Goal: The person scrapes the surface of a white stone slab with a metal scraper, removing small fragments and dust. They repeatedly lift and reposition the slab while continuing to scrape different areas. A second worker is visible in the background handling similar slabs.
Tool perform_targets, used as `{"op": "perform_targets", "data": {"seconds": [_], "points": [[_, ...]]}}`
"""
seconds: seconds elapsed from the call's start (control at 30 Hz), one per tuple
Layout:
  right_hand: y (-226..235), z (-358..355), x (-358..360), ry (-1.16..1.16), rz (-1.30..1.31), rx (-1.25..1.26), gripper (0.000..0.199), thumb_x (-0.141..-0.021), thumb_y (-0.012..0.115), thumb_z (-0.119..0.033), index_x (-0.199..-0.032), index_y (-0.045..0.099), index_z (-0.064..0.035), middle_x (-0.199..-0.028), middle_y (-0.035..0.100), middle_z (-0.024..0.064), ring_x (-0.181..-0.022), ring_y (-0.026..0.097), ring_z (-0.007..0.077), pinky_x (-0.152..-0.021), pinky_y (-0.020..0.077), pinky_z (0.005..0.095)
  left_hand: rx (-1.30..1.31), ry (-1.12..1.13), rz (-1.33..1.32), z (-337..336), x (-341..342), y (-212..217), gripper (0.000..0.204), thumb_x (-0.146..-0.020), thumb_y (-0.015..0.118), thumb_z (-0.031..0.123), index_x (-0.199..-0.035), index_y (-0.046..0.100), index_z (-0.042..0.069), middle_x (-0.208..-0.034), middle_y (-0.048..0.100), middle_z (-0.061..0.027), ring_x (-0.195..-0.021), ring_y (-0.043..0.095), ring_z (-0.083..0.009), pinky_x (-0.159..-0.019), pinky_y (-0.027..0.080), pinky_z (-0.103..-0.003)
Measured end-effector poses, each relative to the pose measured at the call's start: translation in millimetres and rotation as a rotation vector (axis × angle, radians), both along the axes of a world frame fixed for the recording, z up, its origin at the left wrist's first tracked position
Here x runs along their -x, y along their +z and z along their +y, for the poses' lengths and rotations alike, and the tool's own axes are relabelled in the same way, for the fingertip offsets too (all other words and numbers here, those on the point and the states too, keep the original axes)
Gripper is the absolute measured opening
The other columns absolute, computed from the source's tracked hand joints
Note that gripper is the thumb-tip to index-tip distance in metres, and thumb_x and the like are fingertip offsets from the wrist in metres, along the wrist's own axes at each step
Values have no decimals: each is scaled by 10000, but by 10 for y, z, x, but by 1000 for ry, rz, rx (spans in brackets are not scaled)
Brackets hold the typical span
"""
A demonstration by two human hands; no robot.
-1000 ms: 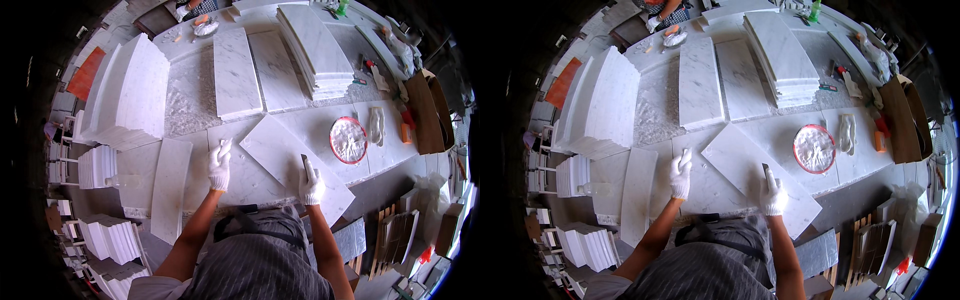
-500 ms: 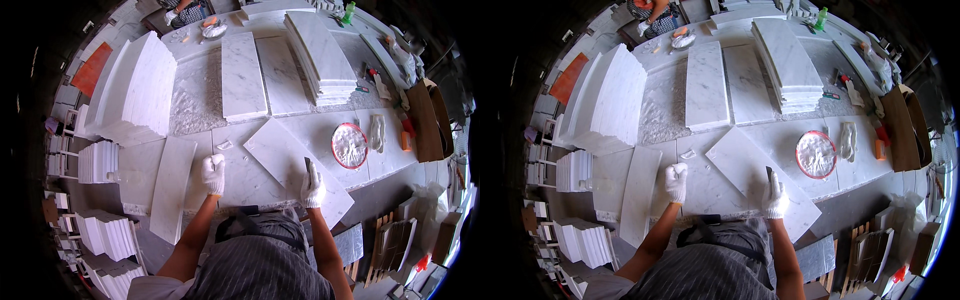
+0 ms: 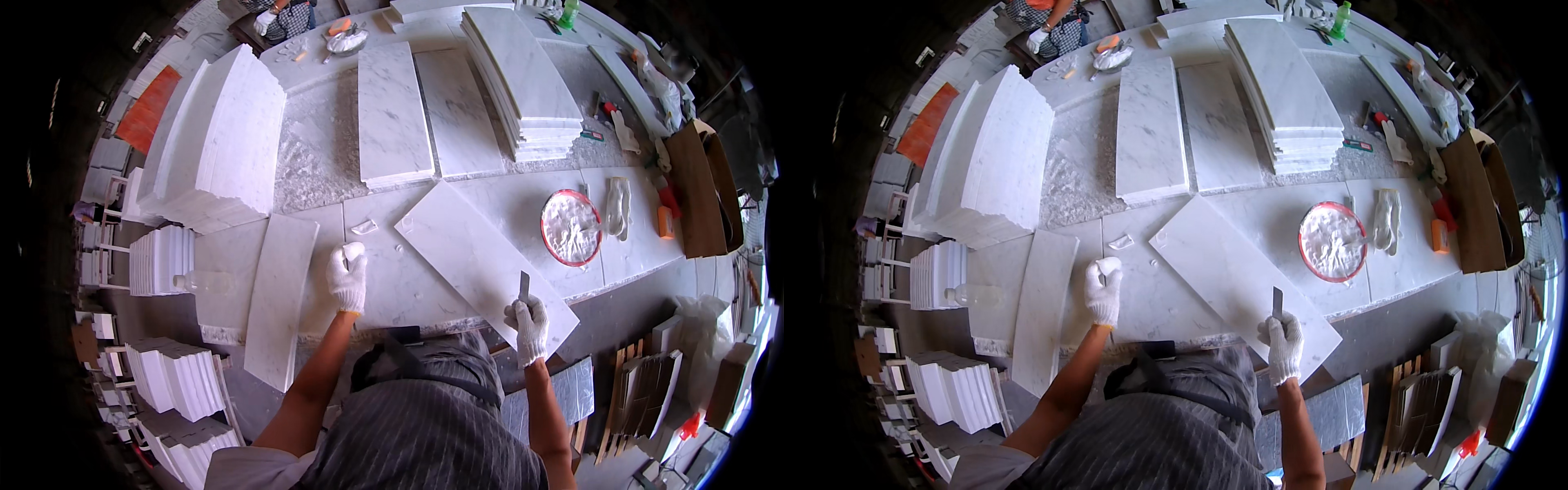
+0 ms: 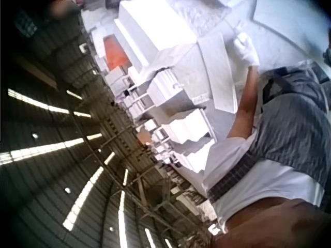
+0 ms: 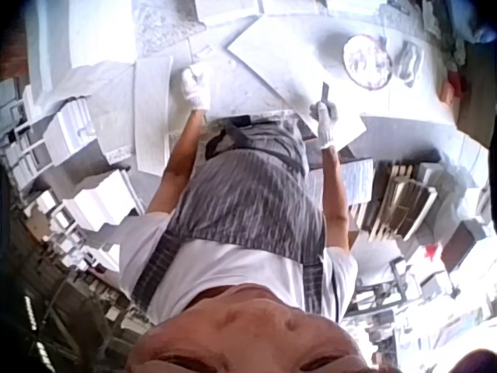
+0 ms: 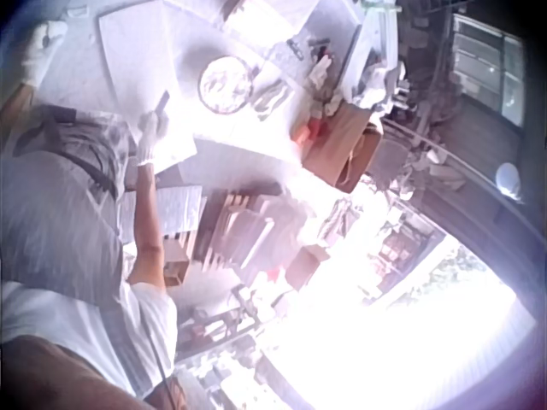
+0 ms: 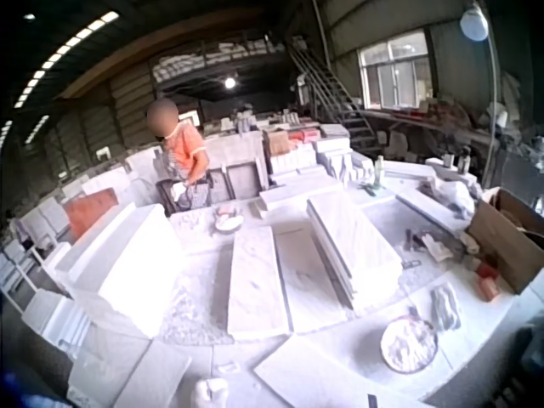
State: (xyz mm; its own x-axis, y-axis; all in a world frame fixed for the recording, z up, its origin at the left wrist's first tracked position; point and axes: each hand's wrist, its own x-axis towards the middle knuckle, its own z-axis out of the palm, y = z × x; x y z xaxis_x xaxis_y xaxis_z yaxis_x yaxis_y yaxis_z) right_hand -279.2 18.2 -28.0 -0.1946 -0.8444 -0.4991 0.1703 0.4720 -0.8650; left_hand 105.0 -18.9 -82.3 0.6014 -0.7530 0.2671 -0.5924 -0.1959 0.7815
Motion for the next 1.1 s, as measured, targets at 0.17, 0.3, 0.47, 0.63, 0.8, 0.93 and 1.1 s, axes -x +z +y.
{"op": "perform_targets", "data": {"seconds": [0.17,0.3,0.47,0.63,0.8,0.93,1.1], "points": [[-161,220,243,40,90,129,185,-968,656,-145,-1083,664,0,-914,661,23,-837,624,91,-736,527,264,-27,44,-1,52,31,131,519,-781,819,161,-1218,596,-8,-1166,660,-154,-1102,623,-301,-974,469,-391],[10,305,260,122,452,112,226,-936,694,-167,-1071,715,13,-906,670,12,-824,577,71,-723,470,253,-33,96,-261,526,104,495,553,-769,826,143,-1252,586,21,-1221,628,-168,-1140,594,-338,-1002,458,-425],[171,265,15,149,383,72,307,-919,669,-165,-1153,693,32,-941,703,59,-865,609,118,-797,496,292,1,-477,-248,589,660,755,529,-788,794,98,-1264,571,41,-1289,593,-152,-1201,555,-349,-1028,441,-447],[133,62,-298,168,551,95,367,-904,623,-123,-1248,648,3,-859,674,119,-813,622,171,-766,502,334,-98,-797,-441,142,1196,565,522,-852,735,274,-1300,565,65,-1392,534,-142,-1317,476,-323,-1114,362,-478],[63,-45,-565,203,706,119,500,-902,604,-117,-1399,551,-101,-934,670,174,-816,665,333,-758,531,428,-204,-1043,-723,24,1339,386,486,-874,683,337,-1307,598,134,-1402,542,-103,-1355,449,-302,-1178,304,-469],[22,-203,-787,312,953,80,531,-958,578,-240,-1465,458,-137,-1108,660,209,-909,674,395,-776,548,480,-126,-910,-641,-27,1257,365,377,-804,770,303,-1128,648,152,-1170,637,-75,-1150,575,-275,-998,450,-452],[66,-186,-814,350,974,220,582,-971,548,-238,-1522,373,-166,-1175,652,221,-956,669,407,-798,550,494,-330,-800,-653,-270,1025,455,423,-737,828,371,-994,584,140,-917,641,-50,-866,624,-278,-711,478,-435]]}}
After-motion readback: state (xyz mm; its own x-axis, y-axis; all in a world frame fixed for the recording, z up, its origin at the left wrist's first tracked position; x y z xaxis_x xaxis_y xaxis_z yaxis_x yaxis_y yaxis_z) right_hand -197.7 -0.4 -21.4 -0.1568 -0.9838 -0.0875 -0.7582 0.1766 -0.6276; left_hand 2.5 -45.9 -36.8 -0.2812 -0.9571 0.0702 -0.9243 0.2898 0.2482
